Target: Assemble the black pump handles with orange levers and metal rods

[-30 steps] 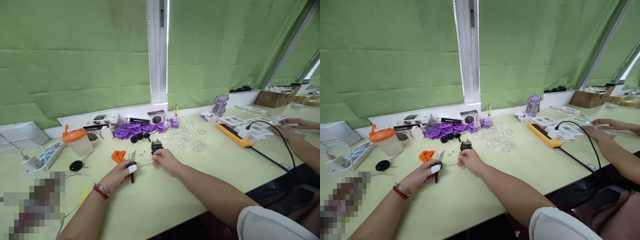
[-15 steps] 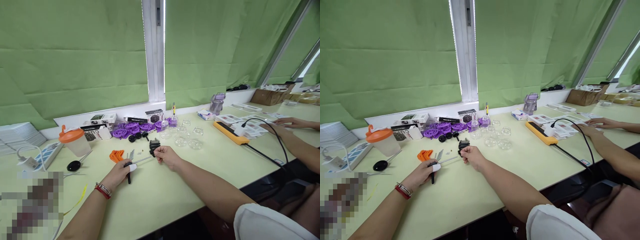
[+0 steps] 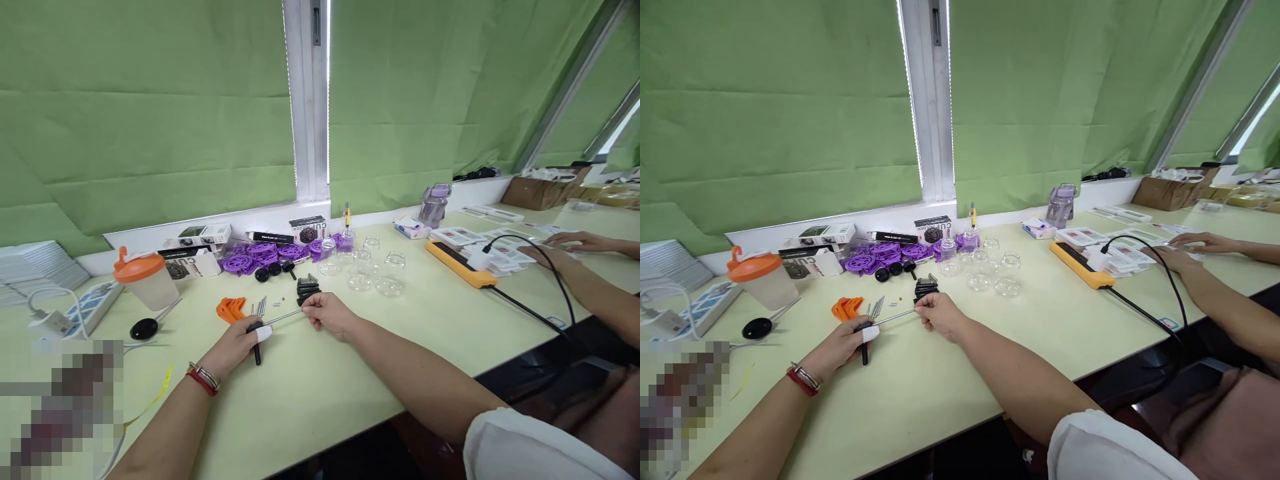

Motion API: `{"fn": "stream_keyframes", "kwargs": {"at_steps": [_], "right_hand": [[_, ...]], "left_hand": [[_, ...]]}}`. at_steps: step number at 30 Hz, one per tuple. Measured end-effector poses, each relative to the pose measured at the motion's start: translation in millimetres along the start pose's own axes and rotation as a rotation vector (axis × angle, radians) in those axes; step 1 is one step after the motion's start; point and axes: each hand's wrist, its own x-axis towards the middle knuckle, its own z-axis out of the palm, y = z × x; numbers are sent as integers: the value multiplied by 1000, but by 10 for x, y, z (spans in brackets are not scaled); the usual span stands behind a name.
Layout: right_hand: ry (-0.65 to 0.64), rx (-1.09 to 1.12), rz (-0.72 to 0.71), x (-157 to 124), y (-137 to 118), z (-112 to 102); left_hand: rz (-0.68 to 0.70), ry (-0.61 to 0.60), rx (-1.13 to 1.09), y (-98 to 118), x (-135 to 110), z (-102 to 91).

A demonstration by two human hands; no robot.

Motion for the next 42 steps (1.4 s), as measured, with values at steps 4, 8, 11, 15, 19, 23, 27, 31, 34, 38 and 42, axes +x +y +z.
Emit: {"fn": "stream_keyframes", "kwargs": {"at_steps": [4, 8, 11, 15, 19, 23, 27, 31, 34, 38, 42], "right_hand": [[-11, -44, -10, 0, -15, 3], [-2, -63, -14, -4, -25, 15], [2, -65, -13, -7, -22, 23], [11, -59, -14, -8, -6, 28], [13, -56, -14, -14, -1, 32], [9, -66, -21, -21, -1, 35], [8, -81, -27, -17, 8, 34], [8, -91, -23, -19, 6, 38], [8, -104, -17, -28, -3, 42], [-2, -136, -16, -35, -9, 43], [-12, -164, -20, -31, 2, 42]], "left_hand": [[-16, -4, 4, -21, 19, -8], [-33, 1, 3, -29, 27, -13], [-33, -4, -7, -27, 26, -18], [-18, -15, 0, -25, 24, -22], [-17, -6, -12, -17, 15, -18], [-20, -8, -12, -3, 5, -14], [-15, -14, -14, -4, 8, -15], [-13, -20, -16, -14, 14, -17], [-7, -24, -15, -13, 13, -19], [-18, -19, -10, 1, 6, -19], [-14, -12, 2, 19, -8, -9]]}}
